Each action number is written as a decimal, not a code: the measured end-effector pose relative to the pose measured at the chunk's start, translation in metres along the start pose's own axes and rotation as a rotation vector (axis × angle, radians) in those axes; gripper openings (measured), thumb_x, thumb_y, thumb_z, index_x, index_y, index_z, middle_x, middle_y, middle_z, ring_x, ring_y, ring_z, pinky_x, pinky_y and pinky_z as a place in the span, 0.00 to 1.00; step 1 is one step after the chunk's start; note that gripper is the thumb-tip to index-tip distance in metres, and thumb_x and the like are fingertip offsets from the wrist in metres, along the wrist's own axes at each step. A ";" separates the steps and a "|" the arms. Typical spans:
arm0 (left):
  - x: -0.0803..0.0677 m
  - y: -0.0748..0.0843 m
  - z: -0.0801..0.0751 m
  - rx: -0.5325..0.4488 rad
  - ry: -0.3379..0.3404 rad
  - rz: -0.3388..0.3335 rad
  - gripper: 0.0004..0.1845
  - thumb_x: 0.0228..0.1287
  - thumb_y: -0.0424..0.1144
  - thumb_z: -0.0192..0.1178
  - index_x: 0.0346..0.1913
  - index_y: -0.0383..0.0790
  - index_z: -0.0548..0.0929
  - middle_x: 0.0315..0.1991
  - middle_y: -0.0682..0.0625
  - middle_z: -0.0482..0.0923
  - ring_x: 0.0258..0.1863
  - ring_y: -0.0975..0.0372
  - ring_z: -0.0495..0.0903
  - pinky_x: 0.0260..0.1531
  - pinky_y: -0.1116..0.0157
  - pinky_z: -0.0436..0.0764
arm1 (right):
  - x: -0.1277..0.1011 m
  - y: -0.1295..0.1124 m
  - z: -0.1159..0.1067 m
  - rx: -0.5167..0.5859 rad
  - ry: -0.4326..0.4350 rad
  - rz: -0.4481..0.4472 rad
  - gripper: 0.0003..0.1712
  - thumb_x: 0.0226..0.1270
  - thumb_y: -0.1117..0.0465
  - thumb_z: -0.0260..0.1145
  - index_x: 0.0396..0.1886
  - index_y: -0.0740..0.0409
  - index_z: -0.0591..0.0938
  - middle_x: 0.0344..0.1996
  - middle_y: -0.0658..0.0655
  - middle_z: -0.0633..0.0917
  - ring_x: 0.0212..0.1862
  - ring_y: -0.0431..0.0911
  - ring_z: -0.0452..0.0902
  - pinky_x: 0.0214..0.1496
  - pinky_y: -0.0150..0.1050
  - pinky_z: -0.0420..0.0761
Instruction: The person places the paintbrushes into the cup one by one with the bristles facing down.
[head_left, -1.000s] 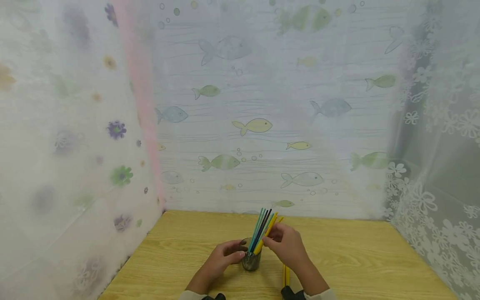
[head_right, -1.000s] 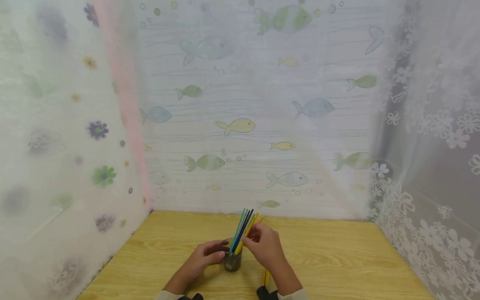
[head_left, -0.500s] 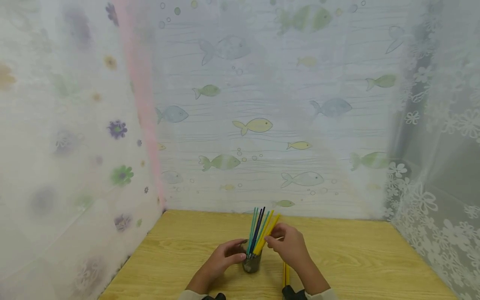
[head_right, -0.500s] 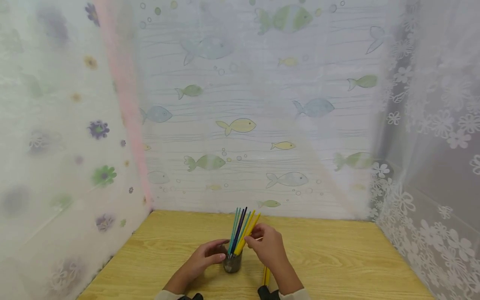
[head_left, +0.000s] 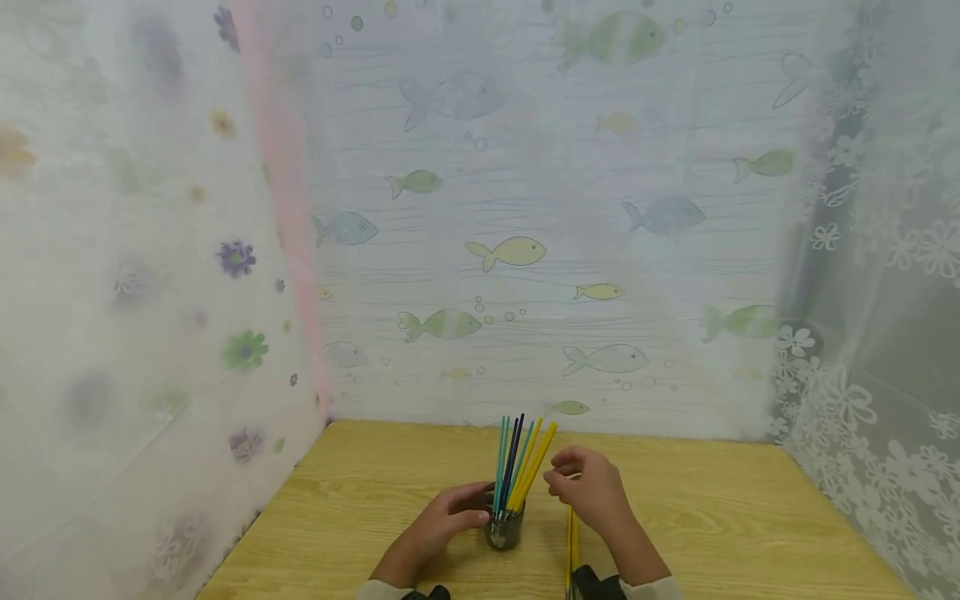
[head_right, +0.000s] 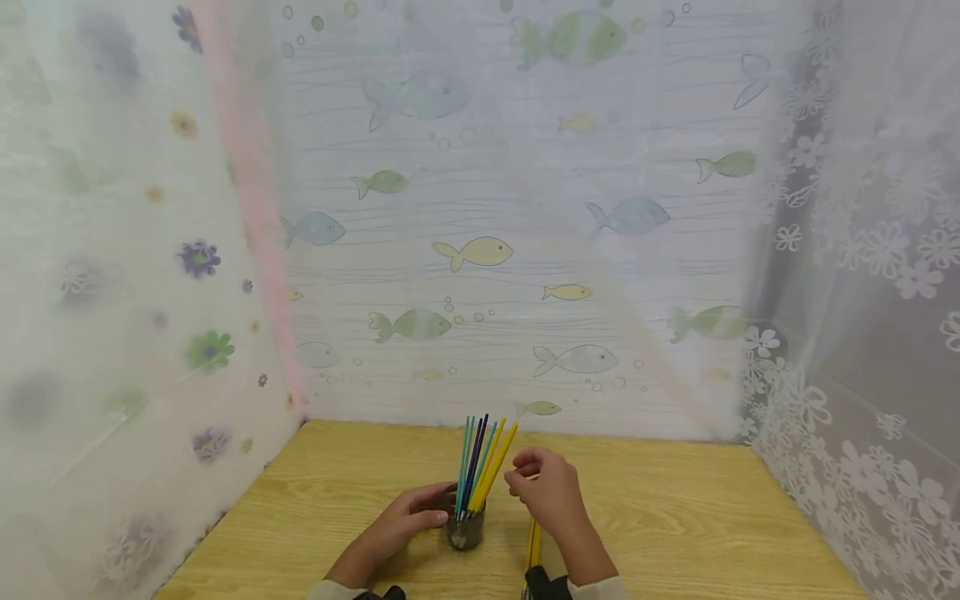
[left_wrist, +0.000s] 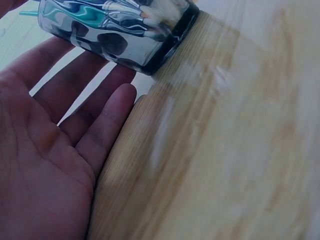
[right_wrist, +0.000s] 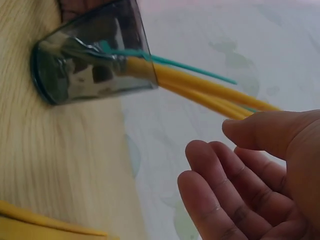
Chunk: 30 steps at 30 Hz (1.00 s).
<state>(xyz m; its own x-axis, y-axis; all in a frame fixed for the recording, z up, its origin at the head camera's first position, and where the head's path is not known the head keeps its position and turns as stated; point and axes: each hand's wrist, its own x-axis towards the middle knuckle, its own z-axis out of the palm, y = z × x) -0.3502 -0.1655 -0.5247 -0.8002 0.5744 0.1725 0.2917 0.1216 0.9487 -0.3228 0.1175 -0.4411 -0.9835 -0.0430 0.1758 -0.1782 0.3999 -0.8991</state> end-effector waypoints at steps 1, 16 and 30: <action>0.000 0.000 0.000 0.000 0.000 -0.001 0.26 0.81 0.42 0.54 0.77 0.46 0.70 0.73 0.42 0.73 0.67 0.65 0.77 0.61 0.72 0.77 | 0.001 0.002 -0.003 -0.001 0.007 0.008 0.13 0.66 0.60 0.75 0.46 0.60 0.86 0.34 0.52 0.90 0.34 0.46 0.88 0.37 0.44 0.90; -0.005 -0.002 -0.001 0.008 0.054 -0.025 0.31 0.75 0.41 0.62 0.75 0.34 0.70 0.67 0.38 0.77 0.63 0.60 0.79 0.57 0.69 0.81 | -0.003 0.046 -0.056 -0.165 -0.055 0.130 0.10 0.68 0.65 0.70 0.45 0.66 0.84 0.35 0.55 0.87 0.33 0.49 0.86 0.32 0.43 0.87; -0.001 -0.002 0.000 0.044 0.063 -0.040 0.32 0.74 0.43 0.64 0.74 0.30 0.70 0.69 0.35 0.74 0.63 0.57 0.78 0.58 0.69 0.79 | -0.020 0.073 -0.074 -0.160 -0.325 0.166 0.09 0.67 0.61 0.72 0.37 0.65 0.88 0.15 0.50 0.78 0.18 0.40 0.71 0.21 0.33 0.78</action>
<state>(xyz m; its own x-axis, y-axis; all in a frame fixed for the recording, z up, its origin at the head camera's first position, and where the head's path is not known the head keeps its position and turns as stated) -0.3506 -0.1665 -0.5267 -0.8427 0.5162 0.1528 0.2810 0.1796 0.9428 -0.3142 0.2151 -0.4807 -0.9617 -0.2433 -0.1262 -0.0339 0.5624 -0.8262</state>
